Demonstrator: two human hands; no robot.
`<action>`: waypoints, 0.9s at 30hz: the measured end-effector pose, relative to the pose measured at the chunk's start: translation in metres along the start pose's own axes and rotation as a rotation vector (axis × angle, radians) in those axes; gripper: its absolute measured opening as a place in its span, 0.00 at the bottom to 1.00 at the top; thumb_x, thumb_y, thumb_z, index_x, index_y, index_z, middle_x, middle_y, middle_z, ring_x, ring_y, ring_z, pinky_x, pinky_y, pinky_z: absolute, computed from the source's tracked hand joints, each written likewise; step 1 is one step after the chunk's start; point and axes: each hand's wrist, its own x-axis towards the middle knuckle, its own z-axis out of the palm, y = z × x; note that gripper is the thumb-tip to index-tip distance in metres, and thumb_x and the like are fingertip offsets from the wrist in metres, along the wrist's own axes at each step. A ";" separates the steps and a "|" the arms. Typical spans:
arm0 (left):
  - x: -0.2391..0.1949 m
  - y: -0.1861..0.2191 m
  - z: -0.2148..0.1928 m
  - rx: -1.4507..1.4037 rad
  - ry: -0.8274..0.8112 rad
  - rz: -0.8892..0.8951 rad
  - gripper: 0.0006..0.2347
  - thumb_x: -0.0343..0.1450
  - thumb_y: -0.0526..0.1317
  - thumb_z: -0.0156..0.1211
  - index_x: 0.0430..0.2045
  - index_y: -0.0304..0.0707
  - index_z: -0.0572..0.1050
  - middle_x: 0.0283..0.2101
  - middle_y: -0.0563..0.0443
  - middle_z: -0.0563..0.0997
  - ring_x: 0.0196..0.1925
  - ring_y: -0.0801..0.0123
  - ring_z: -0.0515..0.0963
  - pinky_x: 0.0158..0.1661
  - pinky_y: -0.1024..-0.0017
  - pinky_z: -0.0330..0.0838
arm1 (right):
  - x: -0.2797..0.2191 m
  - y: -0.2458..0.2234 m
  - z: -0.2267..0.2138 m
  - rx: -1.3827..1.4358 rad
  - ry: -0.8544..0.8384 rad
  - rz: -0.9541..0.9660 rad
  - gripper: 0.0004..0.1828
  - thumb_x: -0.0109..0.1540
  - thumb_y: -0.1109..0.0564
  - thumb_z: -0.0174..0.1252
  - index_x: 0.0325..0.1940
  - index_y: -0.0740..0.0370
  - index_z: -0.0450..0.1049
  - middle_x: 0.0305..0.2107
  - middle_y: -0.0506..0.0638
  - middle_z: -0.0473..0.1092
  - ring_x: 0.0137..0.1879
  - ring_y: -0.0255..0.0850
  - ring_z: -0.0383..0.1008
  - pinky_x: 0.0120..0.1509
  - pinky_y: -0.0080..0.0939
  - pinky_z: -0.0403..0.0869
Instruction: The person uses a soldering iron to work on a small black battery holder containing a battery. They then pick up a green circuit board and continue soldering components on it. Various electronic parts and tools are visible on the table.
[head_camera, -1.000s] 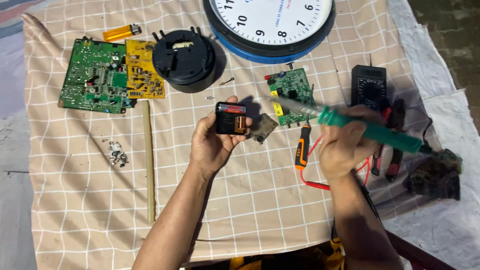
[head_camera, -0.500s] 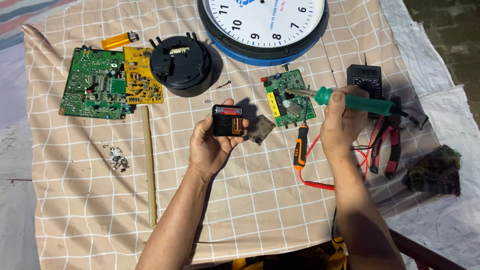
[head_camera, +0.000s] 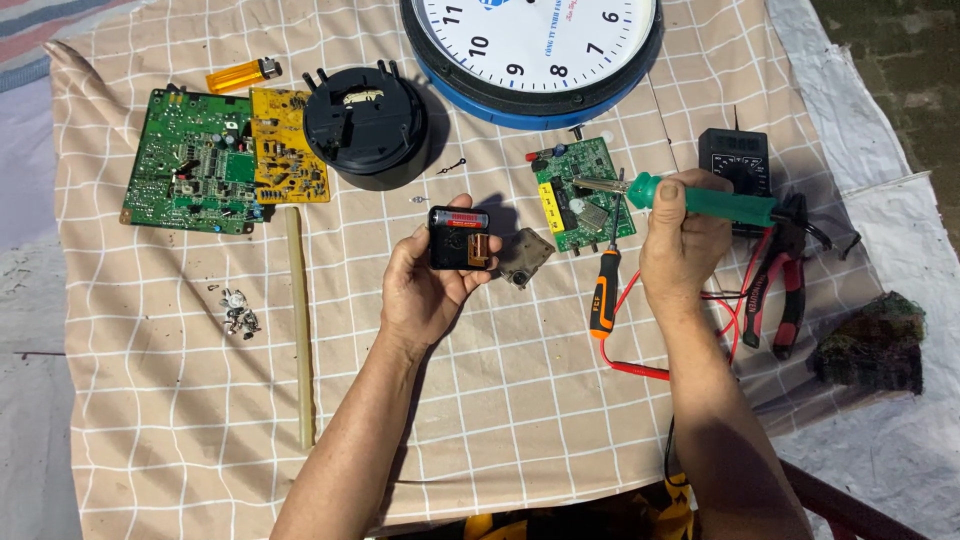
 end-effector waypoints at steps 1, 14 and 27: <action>0.000 0.000 0.000 0.000 0.001 0.001 0.29 0.72 0.54 0.47 0.68 0.42 0.66 0.47 0.26 0.83 0.47 0.48 0.86 0.45 0.65 0.84 | -0.001 0.000 0.001 0.001 -0.001 0.000 0.15 0.74 0.52 0.57 0.36 0.63 0.71 0.22 0.54 0.63 0.31 0.43 0.65 0.43 0.42 0.69; 0.000 0.001 -0.003 0.016 -0.005 0.008 0.29 0.72 0.54 0.46 0.68 0.42 0.65 0.46 0.26 0.82 0.47 0.49 0.86 0.45 0.65 0.84 | -0.005 0.005 0.003 0.005 0.010 0.007 0.12 0.73 0.53 0.59 0.41 0.64 0.70 0.28 0.53 0.64 0.37 0.42 0.67 0.50 0.44 0.70; 0.001 -0.002 -0.004 0.004 -0.018 0.023 0.28 0.73 0.53 0.44 0.69 0.42 0.66 0.47 0.24 0.82 0.47 0.48 0.86 0.45 0.65 0.84 | -0.004 0.009 0.001 0.098 0.026 0.032 0.11 0.73 0.56 0.62 0.44 0.66 0.71 0.28 0.52 0.65 0.37 0.38 0.66 0.48 0.39 0.69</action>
